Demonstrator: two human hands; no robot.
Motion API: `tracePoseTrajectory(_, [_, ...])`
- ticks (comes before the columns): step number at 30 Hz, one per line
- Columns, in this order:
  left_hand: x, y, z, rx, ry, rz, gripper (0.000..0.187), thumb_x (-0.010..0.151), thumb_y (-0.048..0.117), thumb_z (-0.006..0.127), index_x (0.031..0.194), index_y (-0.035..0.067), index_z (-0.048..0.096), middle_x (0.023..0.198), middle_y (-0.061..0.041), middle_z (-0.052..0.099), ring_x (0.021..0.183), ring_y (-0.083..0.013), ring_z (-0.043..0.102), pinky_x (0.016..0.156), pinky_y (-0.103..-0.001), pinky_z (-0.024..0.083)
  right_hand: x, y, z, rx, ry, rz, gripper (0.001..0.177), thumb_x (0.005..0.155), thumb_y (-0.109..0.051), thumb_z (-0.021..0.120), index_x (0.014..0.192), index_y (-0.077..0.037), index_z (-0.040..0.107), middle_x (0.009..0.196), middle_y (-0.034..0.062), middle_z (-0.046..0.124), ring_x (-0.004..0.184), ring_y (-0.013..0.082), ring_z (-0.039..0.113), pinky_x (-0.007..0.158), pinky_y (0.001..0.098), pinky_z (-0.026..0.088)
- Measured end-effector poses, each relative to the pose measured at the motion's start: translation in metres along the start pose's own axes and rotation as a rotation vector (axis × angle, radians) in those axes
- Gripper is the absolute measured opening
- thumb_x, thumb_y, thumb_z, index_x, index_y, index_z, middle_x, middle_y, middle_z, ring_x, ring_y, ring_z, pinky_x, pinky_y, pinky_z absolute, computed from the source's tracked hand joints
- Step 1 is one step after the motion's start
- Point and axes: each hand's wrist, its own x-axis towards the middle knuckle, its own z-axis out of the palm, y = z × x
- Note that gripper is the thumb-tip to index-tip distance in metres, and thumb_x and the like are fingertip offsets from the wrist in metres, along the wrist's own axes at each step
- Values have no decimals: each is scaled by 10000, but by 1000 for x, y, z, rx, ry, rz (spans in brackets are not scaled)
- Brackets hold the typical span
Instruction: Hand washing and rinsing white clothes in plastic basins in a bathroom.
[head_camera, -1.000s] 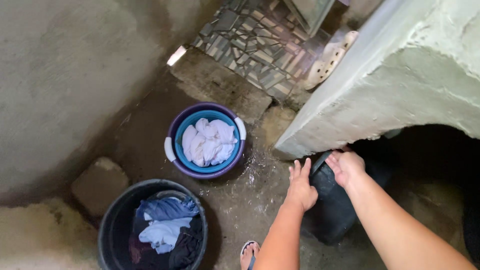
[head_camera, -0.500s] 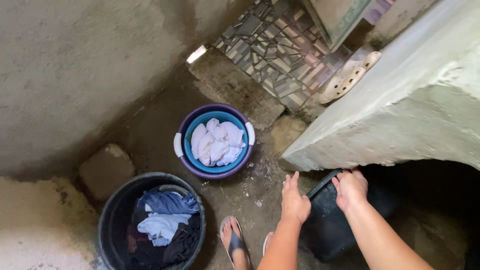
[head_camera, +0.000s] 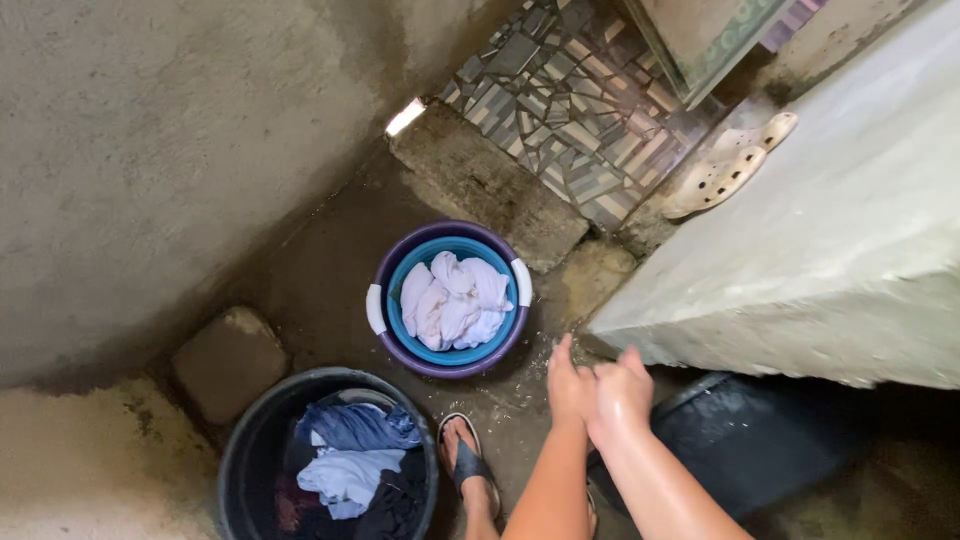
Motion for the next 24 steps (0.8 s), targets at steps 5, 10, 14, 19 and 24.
tracePoseTrajectory(5, [45,-19,-48,-7,111,19,617,844,60,589,1453,97,496,1452,-203,535,1364,-363,493,1148,-414,374,31,42,52,3,-111,81,620,828,130,475,1432,21,388,1550,146,411,969,147,549,833,284,494])
tracePoseTrajectory(10, [92,-30,-103,68,162,29,590,850,77,622,1429,52,507,1411,-220,560,1331,-379,510,1132,-433,380,59,80,100,-211,-59,211,824,813,82,568,1590,-101,360,1646,130,399,1083,185,535,874,311,456])
tracePoseTrajectory(14, [133,-49,-139,99,152,-30,594,841,86,623,1424,56,517,1414,-217,559,1319,-380,518,1123,-432,390,76,95,131,-320,-24,227,793,820,57,598,1567,-130,407,1569,124,455,1207,195,578,933,316,485])
tracePoseTrajectory(19, [178,-117,-171,194,194,-22,600,828,110,644,1410,4,543,1370,-265,599,1303,-404,556,1132,-431,417,96,107,150,-550,0,230,711,855,-5,607,1537,-130,450,1369,121,612,1157,245,607,941,378,526])
tracePoseTrajectory(24, [202,-162,-201,247,271,-154,622,808,166,687,1395,14,551,1412,-244,567,1330,-392,522,1135,-427,397,144,127,147,-664,-29,208,710,863,-10,617,1542,-125,445,1384,177,603,1204,285,586,990,403,499])
